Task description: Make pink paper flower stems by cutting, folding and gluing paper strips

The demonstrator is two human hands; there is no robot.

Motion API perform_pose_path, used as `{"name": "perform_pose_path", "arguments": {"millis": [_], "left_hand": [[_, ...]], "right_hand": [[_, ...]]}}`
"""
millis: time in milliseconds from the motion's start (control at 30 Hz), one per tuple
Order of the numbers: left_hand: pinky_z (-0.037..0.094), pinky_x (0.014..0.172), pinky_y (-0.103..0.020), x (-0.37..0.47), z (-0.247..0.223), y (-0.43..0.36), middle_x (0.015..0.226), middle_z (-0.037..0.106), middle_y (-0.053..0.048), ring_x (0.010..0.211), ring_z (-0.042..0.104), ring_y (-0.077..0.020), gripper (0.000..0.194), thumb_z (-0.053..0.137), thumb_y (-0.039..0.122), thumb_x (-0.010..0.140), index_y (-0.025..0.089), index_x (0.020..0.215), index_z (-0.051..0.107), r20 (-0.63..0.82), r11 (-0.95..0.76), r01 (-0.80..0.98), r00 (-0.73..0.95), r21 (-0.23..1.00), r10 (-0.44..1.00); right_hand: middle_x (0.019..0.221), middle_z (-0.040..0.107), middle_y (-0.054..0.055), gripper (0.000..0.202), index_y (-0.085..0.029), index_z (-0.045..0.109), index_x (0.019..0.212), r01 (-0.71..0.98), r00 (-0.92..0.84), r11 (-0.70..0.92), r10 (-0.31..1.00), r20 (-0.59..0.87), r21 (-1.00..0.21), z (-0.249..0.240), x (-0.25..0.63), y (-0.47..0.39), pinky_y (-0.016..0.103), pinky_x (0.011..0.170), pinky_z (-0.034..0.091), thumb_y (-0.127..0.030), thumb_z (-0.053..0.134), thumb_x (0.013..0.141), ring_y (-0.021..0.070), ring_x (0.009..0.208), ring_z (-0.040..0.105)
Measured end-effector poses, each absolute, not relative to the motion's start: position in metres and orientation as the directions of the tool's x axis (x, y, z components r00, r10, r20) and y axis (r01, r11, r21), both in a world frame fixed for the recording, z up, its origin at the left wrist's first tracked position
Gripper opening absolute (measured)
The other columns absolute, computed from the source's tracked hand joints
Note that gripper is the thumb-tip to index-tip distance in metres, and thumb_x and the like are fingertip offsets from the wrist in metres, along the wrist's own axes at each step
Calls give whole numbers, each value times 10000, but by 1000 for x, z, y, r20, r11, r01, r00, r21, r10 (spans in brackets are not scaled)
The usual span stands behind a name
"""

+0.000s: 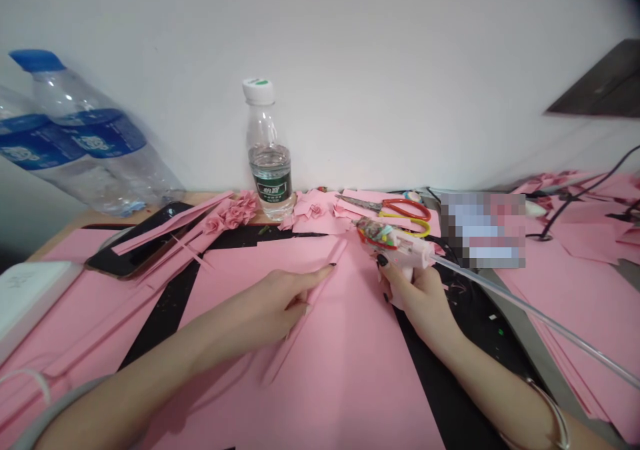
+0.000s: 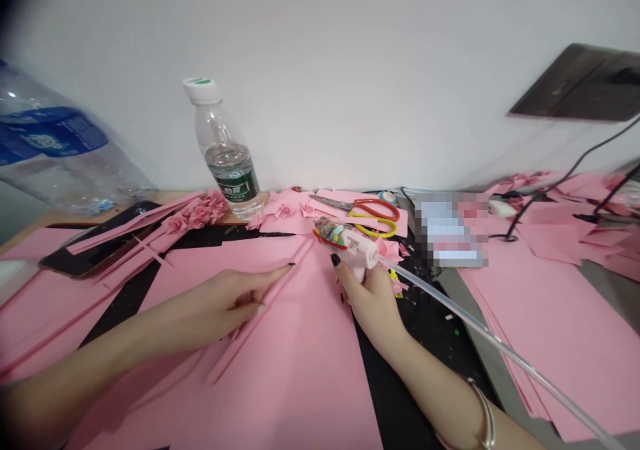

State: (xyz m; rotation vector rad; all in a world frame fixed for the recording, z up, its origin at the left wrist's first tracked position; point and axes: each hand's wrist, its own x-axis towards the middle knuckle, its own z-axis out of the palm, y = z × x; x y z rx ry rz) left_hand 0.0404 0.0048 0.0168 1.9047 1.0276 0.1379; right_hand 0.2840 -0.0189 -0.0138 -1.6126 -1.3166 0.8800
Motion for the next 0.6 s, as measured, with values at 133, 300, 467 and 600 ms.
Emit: {"name": "perform_pose_path", "arguments": {"millis": [133, 300, 467, 600], "left_hand": [[429, 698, -239, 42, 14, 0, 774, 592, 17, 711, 566, -145, 408, 399, 106, 851, 216, 1146, 659, -192, -332, 571, 669, 751, 718], [466, 762, -284, 48, 15, -6, 863, 663, -42, 785, 623, -192, 307, 376, 198, 919, 198, 1018, 667, -194, -338, 659, 597, 672, 779], [480, 806, -289, 45, 19, -4, 915, 717, -53, 852, 654, -215, 346, 337, 250, 961, 215, 1000, 679, -241, -279, 661, 582, 696, 777], [471, 857, -295, 42, 20, -2, 984, 742, -45, 928, 676, -237, 366, 344, 268, 963, 229, 978, 707, -226, -262, 647, 569, 716, 790]], "right_hand": [[476, 506, -20, 346, -190, 521, 611, 375, 191, -88, 981, -16, -923, -13, 284, -18, 233, 416, 328, -468, 590, 806, 113, 432, 451], [482, 494, -28, 354, -192, 517, 619, 356, 175, -85, 984, -23, -931, -12, 283, -18, 231, 426, 332, -471, 587, 825, 110, 438, 449], [471, 492, -29, 352, -193, 513, 600, 363, 189, -83, 982, -14, -928, -15, 284, -19, 227, 414, 324, -455, 599, 817, 109, 431, 448], [471, 493, -28, 342, -191, 517, 598, 359, 190, -83, 982, -14, -930, -16, 284, -18, 224, 415, 329, -440, 591, 820, 108, 432, 453]]}}
